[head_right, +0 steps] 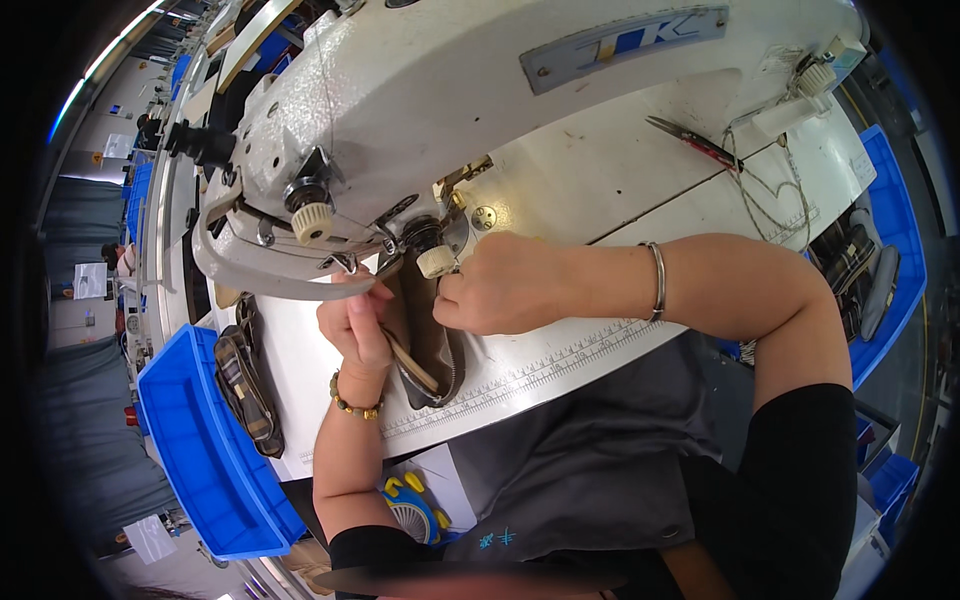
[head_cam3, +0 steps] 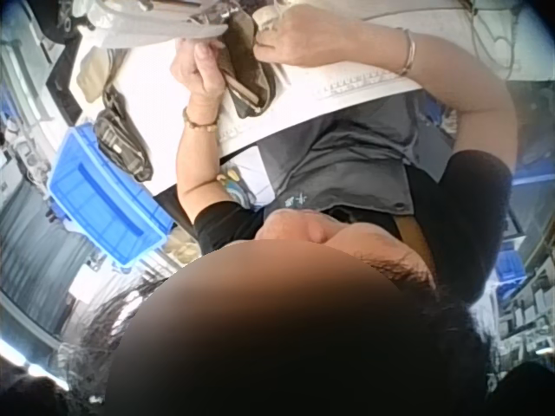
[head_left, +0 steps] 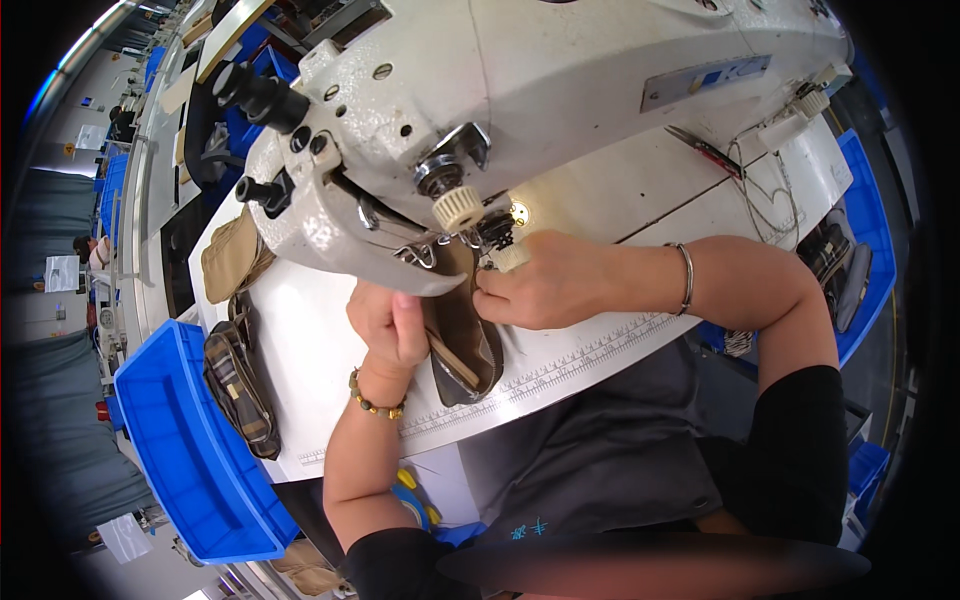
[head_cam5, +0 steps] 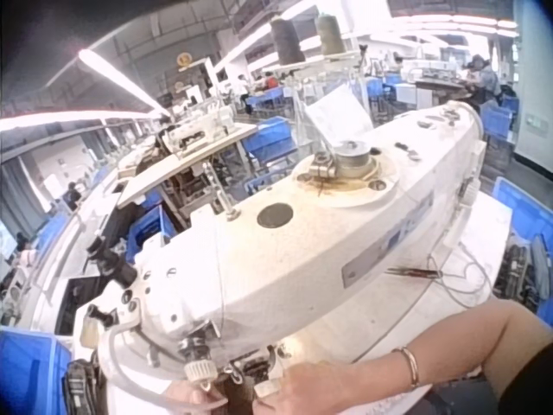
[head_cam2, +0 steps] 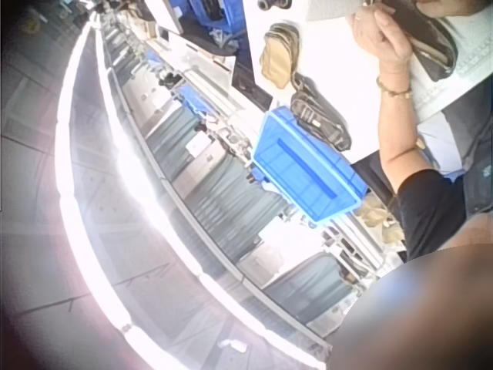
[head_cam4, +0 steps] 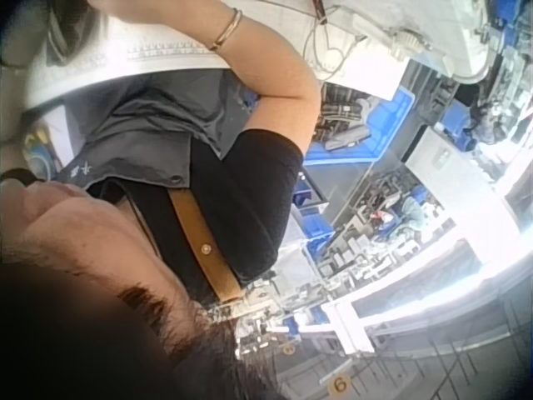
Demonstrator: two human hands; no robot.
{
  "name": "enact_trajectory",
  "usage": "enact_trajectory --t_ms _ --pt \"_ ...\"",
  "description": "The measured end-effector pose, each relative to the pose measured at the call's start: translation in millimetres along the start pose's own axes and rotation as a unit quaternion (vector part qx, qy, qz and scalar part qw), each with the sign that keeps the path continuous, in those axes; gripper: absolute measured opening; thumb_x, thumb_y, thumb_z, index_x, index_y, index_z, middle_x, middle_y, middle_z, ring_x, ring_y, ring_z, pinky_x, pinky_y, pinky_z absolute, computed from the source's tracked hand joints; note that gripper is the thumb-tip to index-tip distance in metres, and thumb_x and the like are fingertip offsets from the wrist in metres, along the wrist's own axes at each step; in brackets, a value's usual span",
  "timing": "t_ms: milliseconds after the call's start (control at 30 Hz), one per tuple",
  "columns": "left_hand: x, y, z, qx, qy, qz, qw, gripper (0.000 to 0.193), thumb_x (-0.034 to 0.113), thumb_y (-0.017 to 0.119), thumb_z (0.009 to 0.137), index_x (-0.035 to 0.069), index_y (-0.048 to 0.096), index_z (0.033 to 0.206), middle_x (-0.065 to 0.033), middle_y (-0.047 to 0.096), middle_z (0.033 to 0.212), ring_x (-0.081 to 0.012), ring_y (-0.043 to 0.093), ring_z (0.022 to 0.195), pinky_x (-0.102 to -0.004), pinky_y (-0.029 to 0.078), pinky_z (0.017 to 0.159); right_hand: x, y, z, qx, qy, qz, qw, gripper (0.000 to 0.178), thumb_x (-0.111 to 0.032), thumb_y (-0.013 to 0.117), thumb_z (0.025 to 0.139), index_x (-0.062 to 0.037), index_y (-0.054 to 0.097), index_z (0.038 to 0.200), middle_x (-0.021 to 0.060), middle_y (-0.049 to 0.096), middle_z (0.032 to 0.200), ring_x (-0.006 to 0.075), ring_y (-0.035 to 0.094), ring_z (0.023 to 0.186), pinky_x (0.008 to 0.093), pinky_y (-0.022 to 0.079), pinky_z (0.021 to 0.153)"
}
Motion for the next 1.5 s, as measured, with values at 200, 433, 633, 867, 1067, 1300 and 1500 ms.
enact_trajectory --t_ms 200,433,633,867,1067,1300,1500 --pt "2 10 -1 0.085 -0.137 -0.014 0.987 0.01 0.004 0.058 0.096 -0.002 0.065 0.094 -0.004 0.062 0.072 -0.0088 0.05 0.061 -0.0254 0.046 0.066 3 -4 10 0.127 0.024 0.009 0.992 0.017 -0.012 0.062 0.077 -0.0093 0.061 0.094 0.0017 0.057 0.086 0.0152 0.057 0.06 0.0286 0.046 0.047" --pt "16 12 9 -0.052 -0.147 0.054 0.986 0.029 -0.003 0.075 0.071 0.005 0.072 0.099 -0.0071 0.069 0.086 -0.0155 0.061 0.062 -0.0252 0.049 0.06 3 -1 5 0.138 0.027 -0.004 0.99 0.011 -0.014 0.065 0.073 -0.009 0.057 0.077 0.004 0.053 0.073 0.0183 0.062 0.06 0.0317 0.048 0.045" --pt "19 18 11 -0.084 -0.092 0.107 0.986 0.026 -0.007 0.068 0.073 0.005 0.073 0.096 -0.0083 0.072 0.094 -0.0244 0.07 0.073 -0.0286 0.054 0.064 10 -4 3 0.146 0.042 0.039 0.988 0.011 -0.017 0.067 0.075 -0.0095 0.058 0.076 0.004 0.052 0.073 0.0184 0.061 0.058 0.0328 0.048 0.045" --pt "11 10 12 -0.059 -0.189 0.019 0.98 0.021 -0.006 0.072 0.075 0.002 0.074 0.095 -0.01 0.073 0.087 -0.0226 0.07 0.078 -0.0297 0.054 0.069 4 -7 7 0.046 -0.052 0.066 0.995 0.015 -0.02 0.066 0.079 -0.007 0.06 0.075 0.0045 0.053 0.068 0.0186 0.059 0.053 0.033 0.048 0.045" --pt "16 14 15 -0.046 -0.154 0.046 0.986 0.018 -0.004 0.069 0.078 0.003 0.074 0.095 -0.0099 0.072 0.091 -0.0255 0.069 0.077 -0.0304 0.054 0.068 -9 16 6 0.12 -0.051 -0.041 0.991 0.012 -0.014 0.064 0.072 -0.0028 0.06 0.073 0.0078 0.055 0.069 0.0172 0.057 0.049 0.0329 0.046 0.041" --pt "23 2 18 -0.117 -0.06 0.213 0.968 0.021 -0.004 0.068 0.071 0.005 0.074 0.089 -0.0058 0.069 0.094 -0.0264 0.065 0.076 -0.0363 0.051 0.067 -7 9 1 0.079 -0.048 -0.042 0.995 0.012 -0.014 0.063 0.068 -0.0029 0.059 0.07 0.0069 0.053 0.064 0.0172 0.057 0.049 0.0328 0.044 0.039" --pt "27 11 19 -0.133 -0.055 0.171 0.975 0.023 0.001 0.07 0.069 0.009 0.075 0.091 -0.0049 0.068 0.092 -0.0264 0.064 0.081 -0.0373 0.051 0.07 -6 6 -1 0.067 -0.037 0.003 0.997 0.01 -0.014 0.063 0.07 -0.0047 0.059 0.068 0.0055 0.052 0.061 0.017 0.056 0.048 0.0331 0.044 0.039"
Point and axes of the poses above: each hand's wrist, its own z-axis towards the middle knuckle, its own y-axis out of the palm, x = y × z, the point moved 1 cm from there along z, towards the middle knuckle
